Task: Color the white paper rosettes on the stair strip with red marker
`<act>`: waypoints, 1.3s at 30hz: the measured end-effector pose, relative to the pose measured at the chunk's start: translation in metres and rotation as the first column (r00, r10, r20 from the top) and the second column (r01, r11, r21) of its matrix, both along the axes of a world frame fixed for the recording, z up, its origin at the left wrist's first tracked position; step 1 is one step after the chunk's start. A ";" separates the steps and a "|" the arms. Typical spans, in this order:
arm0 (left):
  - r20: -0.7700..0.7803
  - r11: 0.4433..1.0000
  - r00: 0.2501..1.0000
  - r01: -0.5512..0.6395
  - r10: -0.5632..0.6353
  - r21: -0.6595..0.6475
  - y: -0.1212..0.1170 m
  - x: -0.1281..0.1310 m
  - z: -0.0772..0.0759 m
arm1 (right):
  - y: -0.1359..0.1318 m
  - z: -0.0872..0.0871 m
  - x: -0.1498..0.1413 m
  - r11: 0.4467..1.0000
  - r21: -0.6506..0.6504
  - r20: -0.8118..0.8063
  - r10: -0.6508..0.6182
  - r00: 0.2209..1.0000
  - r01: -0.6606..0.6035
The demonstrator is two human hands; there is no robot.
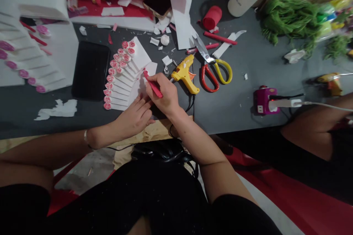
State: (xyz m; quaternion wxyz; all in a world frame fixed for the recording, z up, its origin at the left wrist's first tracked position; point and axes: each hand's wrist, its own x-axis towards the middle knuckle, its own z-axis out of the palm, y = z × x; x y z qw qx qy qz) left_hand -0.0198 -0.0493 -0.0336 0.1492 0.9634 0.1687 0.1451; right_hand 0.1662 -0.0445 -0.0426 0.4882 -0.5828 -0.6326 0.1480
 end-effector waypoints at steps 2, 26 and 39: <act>-0.001 1.000 1.000 -0.003 0.003 0.010 0.000 0.000 0.000 | 0.000 -0.001 0.000 1.000 0.006 0.026 -0.013 1.000 0.013; 0.058 0.999 0.998 0.003 0.000 -0.047 0.000 -0.001 -0.002 | -0.004 0.003 0.002 0.995 0.084 0.018 -0.062 0.998 0.061; 0.023 0.997 1.000 0.009 -0.011 0.071 0.000 -0.001 -0.005 | -0.004 0.001 0.005 0.998 0.010 0.019 -0.060 0.998 0.060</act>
